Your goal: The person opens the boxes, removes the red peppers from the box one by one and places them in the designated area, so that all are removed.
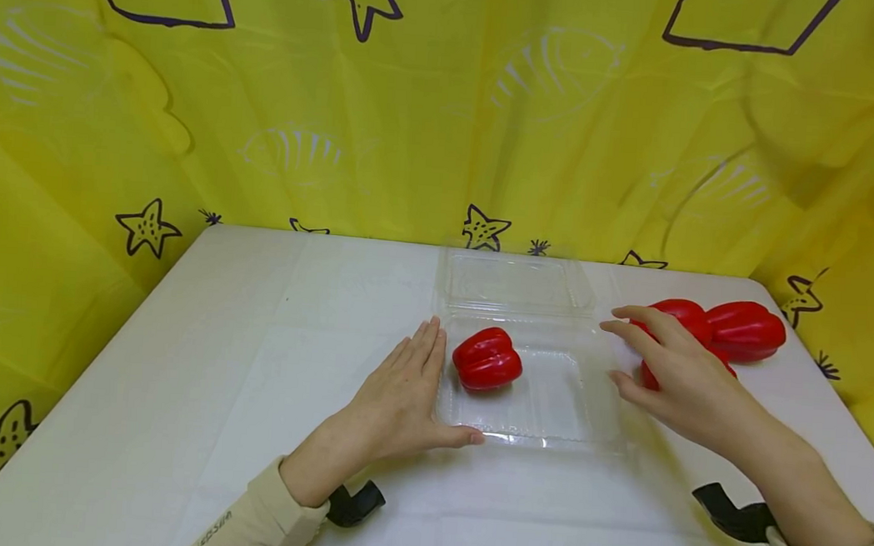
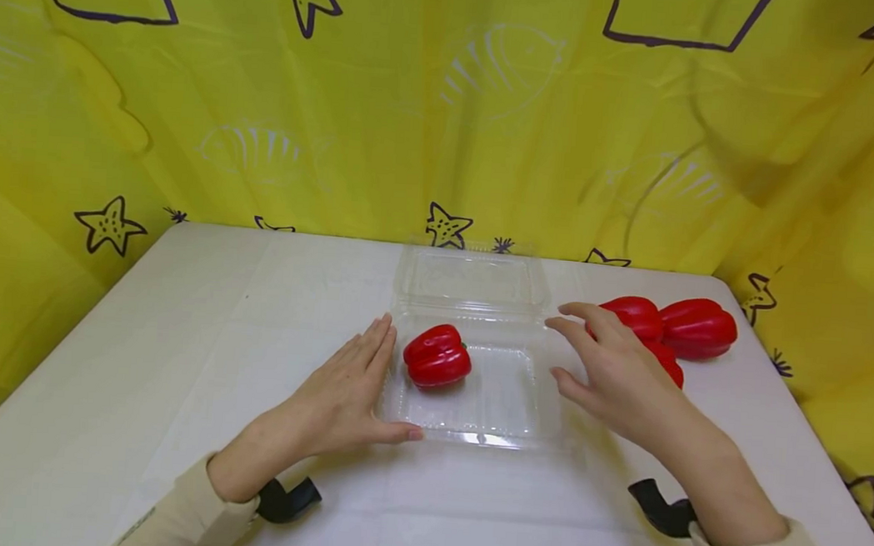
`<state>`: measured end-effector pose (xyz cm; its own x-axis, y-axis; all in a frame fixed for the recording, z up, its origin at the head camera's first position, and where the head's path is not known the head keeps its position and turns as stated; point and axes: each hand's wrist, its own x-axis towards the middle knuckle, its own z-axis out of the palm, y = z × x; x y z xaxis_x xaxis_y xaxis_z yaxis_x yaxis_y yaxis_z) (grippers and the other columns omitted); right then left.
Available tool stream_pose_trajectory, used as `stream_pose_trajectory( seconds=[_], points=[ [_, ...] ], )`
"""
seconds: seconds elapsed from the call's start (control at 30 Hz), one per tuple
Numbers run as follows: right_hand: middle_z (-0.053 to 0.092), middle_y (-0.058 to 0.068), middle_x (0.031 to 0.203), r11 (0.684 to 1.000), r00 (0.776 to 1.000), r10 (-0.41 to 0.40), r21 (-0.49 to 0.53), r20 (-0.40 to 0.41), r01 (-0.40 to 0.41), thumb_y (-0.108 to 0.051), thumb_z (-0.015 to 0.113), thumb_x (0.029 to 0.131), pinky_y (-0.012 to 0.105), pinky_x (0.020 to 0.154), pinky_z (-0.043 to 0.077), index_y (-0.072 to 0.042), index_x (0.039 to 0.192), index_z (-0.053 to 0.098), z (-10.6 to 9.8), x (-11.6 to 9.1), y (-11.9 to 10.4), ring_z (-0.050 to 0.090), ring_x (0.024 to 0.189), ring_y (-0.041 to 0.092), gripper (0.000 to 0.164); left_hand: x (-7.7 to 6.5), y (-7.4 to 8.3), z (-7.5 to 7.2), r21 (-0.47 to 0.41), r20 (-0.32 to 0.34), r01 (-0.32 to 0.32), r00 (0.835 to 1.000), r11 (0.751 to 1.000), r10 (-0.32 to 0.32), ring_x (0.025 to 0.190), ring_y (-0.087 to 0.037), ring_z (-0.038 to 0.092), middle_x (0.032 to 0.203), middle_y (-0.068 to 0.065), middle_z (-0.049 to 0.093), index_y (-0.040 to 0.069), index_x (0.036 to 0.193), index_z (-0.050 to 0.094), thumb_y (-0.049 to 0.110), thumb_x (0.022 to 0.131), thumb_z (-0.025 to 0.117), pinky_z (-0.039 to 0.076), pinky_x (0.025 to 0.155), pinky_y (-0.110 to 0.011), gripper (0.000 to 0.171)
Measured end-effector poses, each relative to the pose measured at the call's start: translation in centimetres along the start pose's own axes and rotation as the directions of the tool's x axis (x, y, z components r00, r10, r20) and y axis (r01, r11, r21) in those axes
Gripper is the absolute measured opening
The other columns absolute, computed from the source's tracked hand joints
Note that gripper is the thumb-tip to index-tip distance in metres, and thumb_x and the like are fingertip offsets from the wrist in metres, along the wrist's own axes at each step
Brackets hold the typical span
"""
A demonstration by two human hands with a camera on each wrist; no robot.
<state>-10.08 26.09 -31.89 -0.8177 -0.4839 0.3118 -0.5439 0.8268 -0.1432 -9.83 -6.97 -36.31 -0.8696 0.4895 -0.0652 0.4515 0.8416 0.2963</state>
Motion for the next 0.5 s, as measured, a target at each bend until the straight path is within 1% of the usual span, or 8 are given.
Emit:
stream_pose_trajectory(
  seconds=[0.07, 0.1, 0.13, 0.2, 0.27, 0.33, 0.37, 0.5],
  points=[
    [0.052, 0.014, 0.136, 1.000, 1.000, 0.012, 0.005, 0.015, -0.012, -0.015, 0.082, 0.077, 0.037, 0.072, 0.062, -0.016, 0.132, 0.057, 0.0, 0.2, -0.4, 0.060, 0.095, 0.022, 0.061, 0.0, 0.0, 0.0, 0.001, 0.003, 0.000, 1.000, 1.000, 0.000, 0.156, -0.027, 0.007, 0.168, -0.015, 0.007, -0.001, 0.157, 0.014, 0.081, 0.077, 0.057, 0.017, 0.125, -0.046, 0.123],
    [0.052, 0.013, 0.137, 1.000, 1.000, 0.014, 0.006, 0.020, -0.014, -0.015, 0.082, 0.077, 0.030, 0.067, 0.060, -0.016, 0.133, 0.056, 0.1, 0.3, -0.7, 0.059, 0.086, 0.017, 0.061, 0.0, 0.0, 0.0, 0.002, 0.003, -0.001, 1.000, 1.000, 0.001, 0.156, -0.027, 0.007, 0.168, -0.015, 0.007, -0.001, 0.157, 0.014, 0.081, 0.077, 0.057, 0.017, 0.125, -0.046, 0.123],
    [0.052, 0.013, 0.137, 1.000, 1.000, 0.016, 0.009, 0.023, -0.016, -0.016, 0.082, 0.078, 0.026, 0.064, 0.058, -0.017, 0.134, 0.056, 0.1, 0.4, -0.8, 0.058, 0.082, 0.014, 0.062, 0.0, 0.0, 0.0, 0.004, 0.003, -0.001, 1.000, 1.000, 0.001, 0.156, -0.027, 0.007, 0.168, -0.015, 0.008, -0.001, 0.157, 0.014, 0.081, 0.077, 0.057, 0.017, 0.125, -0.046, 0.123],
    [0.051, 0.012, 0.138, 1.000, 0.999, 0.016, 0.024, 0.028, -0.016, -0.016, 0.081, 0.079, 0.026, 0.064, 0.059, -0.017, 0.135, 0.055, 0.2, 0.6, -1.2, 0.058, 0.083, 0.014, 0.061, 0.0, 0.0, 0.0, 0.007, 0.003, -0.002, 1.000, 1.000, 0.002, 0.156, -0.028, 0.007, 0.167, -0.015, 0.008, -0.001, 0.157, 0.014, 0.081, 0.077, 0.056, 0.017, 0.125, -0.046, 0.123],
    [0.051, 0.013, 0.139, 0.999, 0.999, 0.014, 0.045, 0.031, -0.015, -0.016, 0.081, 0.080, 0.038, 0.074, 0.062, -0.016, 0.136, 0.055, 0.3, 0.8, -1.6, 0.061, 0.098, 0.024, 0.061, 0.0, 0.0, 0.0, 0.006, 0.003, -0.001, 1.000, 1.000, 0.001, 0.156, -0.028, 0.007, 0.167, -0.015, 0.008, -0.001, 0.157, 0.014, 0.082, 0.077, 0.056, 0.018, 0.125, -0.046, 0.123],
    [0.050, 0.013, 0.139, 0.998, 0.999, 0.010, 0.061, 0.035, -0.012, -0.016, 0.080, 0.081, 0.051, 0.080, 0.060, -0.016, 0.136, 0.054, 0.5, 1.0, -1.9, 0.055, 0.116, 0.033, 0.062, 0.0, 0.0, 0.0, 0.004, 0.004, 0.000, 1.000, 1.000, 0.000, 0.156, -0.028, 0.007, 0.168, -0.015, 0.008, -0.001, 0.157, 0.014, 0.082, 0.077, 0.056, 0.018, 0.125, -0.046, 0.123],
    [0.050, 0.014, 0.140, 0.998, 0.999, 0.009, 0.068, 0.038, -0.012, -0.016, 0.080, 0.081, 0.056, 0.083, 0.058, -0.016, 0.137, 0.053, 0.5, 1.1, -2.1, 0.052, 0.122, 0.036, 0.062, 0.0, 0.0, 0.0, 0.004, 0.003, 0.000, 1.000, 1.000, 0.000, 0.156, -0.028, 0.007, 0.167, -0.015, 0.008, -0.001, 0.157, 0.014, 0.082, 0.077, 0.056, 0.018, 0.125, -0.046, 0.123],
    [0.050, 0.013, 0.140, 0.997, 0.999, -0.004, 0.075, 0.039, 0.001, -0.017, 0.080, 0.082, 0.056, 0.085, 0.057, -0.016, 0.137, 0.053, 0.9, 1.5, -2.7, 0.052, 0.123, 0.036, 0.062, 0.0, 0.0, 0.0, 0.006, 0.004, 0.000, 1.000, 1.000, 0.000, 0.156, -0.028, 0.007, 0.167, -0.015, 0.008, -0.001, 0.157, 0.014, 0.082, 0.077, 0.056, 0.018, 0.125, -0.046, 0.123]
  ],
)
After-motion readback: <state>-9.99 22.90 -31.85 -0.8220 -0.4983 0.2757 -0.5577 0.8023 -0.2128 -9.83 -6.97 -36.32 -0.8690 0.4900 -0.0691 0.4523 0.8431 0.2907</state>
